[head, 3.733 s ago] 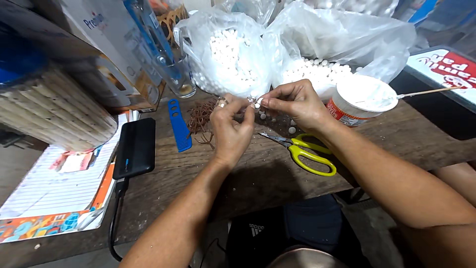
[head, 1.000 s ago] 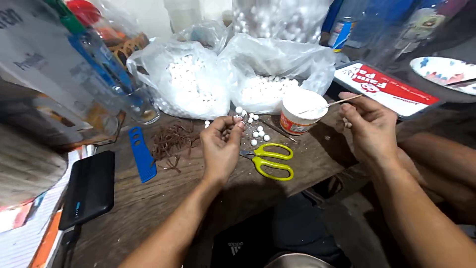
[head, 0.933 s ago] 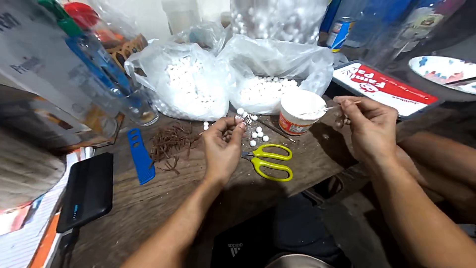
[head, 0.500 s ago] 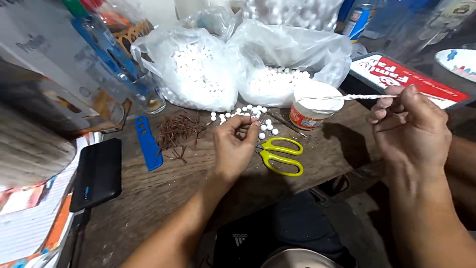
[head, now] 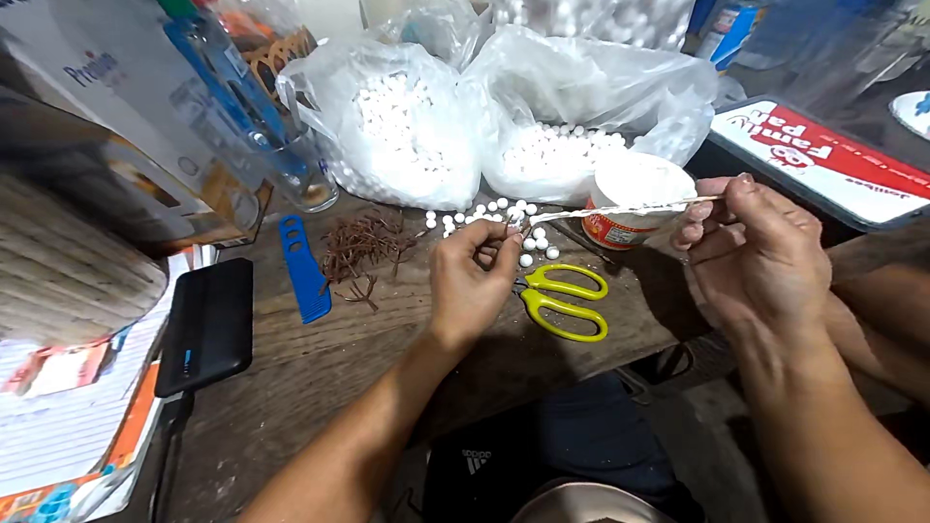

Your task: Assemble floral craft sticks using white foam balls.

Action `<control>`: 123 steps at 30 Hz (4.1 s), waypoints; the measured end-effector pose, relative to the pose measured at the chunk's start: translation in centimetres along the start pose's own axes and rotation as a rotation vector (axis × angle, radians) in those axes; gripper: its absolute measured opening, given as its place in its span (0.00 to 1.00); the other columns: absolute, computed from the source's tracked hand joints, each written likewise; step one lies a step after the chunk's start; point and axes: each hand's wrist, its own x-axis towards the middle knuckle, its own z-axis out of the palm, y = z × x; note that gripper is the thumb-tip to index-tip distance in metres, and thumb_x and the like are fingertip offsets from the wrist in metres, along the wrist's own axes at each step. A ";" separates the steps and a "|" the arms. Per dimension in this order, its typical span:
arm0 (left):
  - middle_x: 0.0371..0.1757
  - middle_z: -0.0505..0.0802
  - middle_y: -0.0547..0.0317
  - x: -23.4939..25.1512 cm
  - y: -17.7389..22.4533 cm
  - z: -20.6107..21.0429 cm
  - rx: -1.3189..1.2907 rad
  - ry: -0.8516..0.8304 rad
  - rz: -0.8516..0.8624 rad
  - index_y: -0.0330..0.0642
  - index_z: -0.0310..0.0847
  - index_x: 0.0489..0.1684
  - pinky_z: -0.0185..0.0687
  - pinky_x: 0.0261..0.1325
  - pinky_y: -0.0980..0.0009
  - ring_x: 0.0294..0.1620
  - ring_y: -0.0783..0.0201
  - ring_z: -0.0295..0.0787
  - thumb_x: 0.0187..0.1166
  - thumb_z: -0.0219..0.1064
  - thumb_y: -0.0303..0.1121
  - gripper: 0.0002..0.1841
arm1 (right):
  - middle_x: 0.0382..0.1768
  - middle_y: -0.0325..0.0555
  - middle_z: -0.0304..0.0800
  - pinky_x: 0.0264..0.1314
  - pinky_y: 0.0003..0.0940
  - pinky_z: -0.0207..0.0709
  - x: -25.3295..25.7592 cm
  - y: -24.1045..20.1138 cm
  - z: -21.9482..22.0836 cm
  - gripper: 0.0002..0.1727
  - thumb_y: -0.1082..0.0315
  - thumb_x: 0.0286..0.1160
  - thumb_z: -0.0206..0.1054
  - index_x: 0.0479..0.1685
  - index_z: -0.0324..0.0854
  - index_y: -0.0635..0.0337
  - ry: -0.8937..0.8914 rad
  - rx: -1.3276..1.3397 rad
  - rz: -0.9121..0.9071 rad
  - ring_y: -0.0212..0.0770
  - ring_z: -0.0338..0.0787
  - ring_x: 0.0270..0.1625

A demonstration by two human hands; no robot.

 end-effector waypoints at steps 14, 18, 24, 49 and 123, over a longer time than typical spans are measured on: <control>0.29 0.90 0.62 0.0 0.0 0.0 0.031 0.004 0.003 0.32 0.88 0.35 0.79 0.35 0.88 0.27 0.84 0.83 0.75 0.70 0.23 0.03 | 0.28 0.29 0.92 0.35 0.18 0.85 -0.2 -0.2 0.3 0.22 0.71 0.91 0.44 0.39 0.88 0.53 -0.020 -0.042 -0.042 0.24 0.89 0.28; 0.29 0.90 0.62 0.0 -0.1 0.0 0.054 0.005 0.021 0.32 0.88 0.35 0.79 0.36 0.88 0.28 0.84 0.83 0.75 0.70 0.23 0.03 | 0.28 0.30 0.92 0.36 0.18 0.85 0.1 0.0 0.2 0.22 0.72 0.91 0.44 0.40 0.88 0.54 -0.011 -0.050 -0.033 0.24 0.89 0.28; 0.28 0.89 0.63 0.0 -0.1 0.0 0.067 0.000 0.049 0.33 0.88 0.34 0.76 0.35 0.88 0.28 0.85 0.80 0.75 0.69 0.23 0.04 | 0.28 0.28 0.92 0.36 0.19 0.85 0.0 0.0 0.1 0.23 0.71 0.91 0.43 0.40 0.88 0.52 -0.008 -0.060 -0.018 0.24 0.89 0.28; 0.30 0.92 0.54 -0.1 -0.4 0.0 0.167 -0.056 0.132 0.31 0.92 0.36 0.80 0.39 0.83 0.30 0.77 0.85 0.75 0.69 0.22 0.05 | 0.28 0.30 0.92 0.36 0.19 0.86 -0.2 -0.2 0.6 0.22 0.72 0.90 0.45 0.40 0.89 0.53 -0.057 -0.036 -0.028 0.24 0.89 0.28; 0.31 0.91 0.67 3.1 -2.4 -7.7 0.049 0.234 -0.090 0.30 0.87 0.42 0.85 0.38 0.85 0.29 0.84 0.86 0.78 0.68 0.22 0.04 | 0.37 0.57 0.93 0.52 0.53 0.80 8.1 5.3 13.5 0.08 0.72 0.79 0.68 0.40 0.91 0.67 -0.829 -1.060 -0.234 0.52 0.91 0.43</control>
